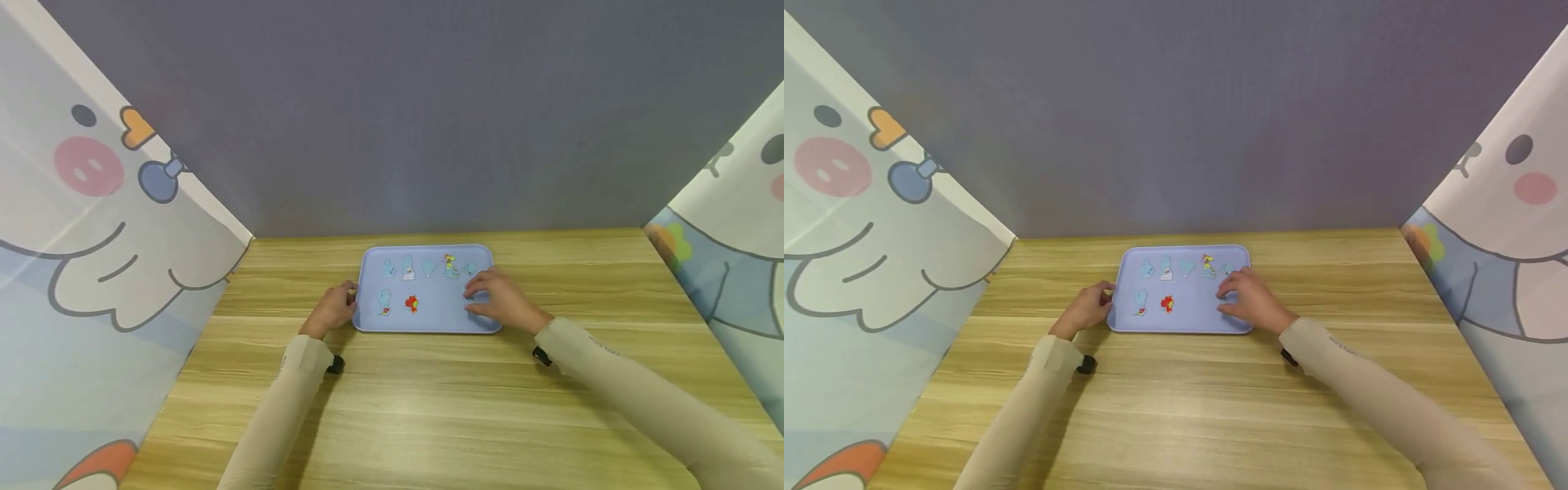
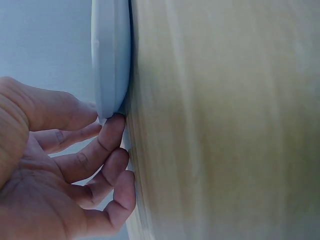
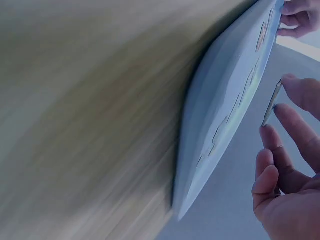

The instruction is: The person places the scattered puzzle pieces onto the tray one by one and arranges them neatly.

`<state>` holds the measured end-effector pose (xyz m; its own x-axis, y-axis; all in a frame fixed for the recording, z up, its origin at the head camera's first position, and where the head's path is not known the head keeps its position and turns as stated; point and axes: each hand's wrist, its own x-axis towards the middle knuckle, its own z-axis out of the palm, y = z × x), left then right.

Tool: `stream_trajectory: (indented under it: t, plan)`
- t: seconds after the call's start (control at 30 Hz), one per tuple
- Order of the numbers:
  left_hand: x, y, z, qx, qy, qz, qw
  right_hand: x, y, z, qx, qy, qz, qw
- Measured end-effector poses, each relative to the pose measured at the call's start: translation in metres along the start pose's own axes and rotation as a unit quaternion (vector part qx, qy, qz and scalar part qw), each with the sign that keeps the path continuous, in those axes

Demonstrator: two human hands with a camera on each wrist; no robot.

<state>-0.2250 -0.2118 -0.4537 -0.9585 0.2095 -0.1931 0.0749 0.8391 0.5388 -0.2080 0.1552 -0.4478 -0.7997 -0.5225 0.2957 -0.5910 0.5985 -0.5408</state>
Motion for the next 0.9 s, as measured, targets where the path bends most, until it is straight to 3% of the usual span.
stream_trajectory:
  t: [0.3, 0.47, 0.7, 0.8, 0.9]
  plan:
    - [-0.001, 0.0, 0.002, 0.0, 0.006, 0.001, 1.0, 0.031, -0.016, 0.025, 0.008, -0.055, 0.055, 0.997]
    - [-0.002, 0.002, 0.002, 0.001, 0.006, 0.003, 1.0, 0.044, -0.024, 0.037, 0.01, -0.063, 0.082, 0.995]
    - [0.0, 0.003, 0.003, -0.003, 0.003, 0.004, 1.0, 0.052, -0.031, 0.053, -0.028, -0.09, 0.125, 0.988]
    - [0.001, 0.003, 0.003, 0.004, 0.002, 0.001, 1.0, 0.051, -0.033, 0.054, -0.036, -0.089, 0.125, 0.987]
    - [0.001, 0.006, -0.001, 0.036, 0.033, 0.005, 0.9988, 0.05, -0.036, 0.045, -0.035, -0.07, 0.101, 0.992]
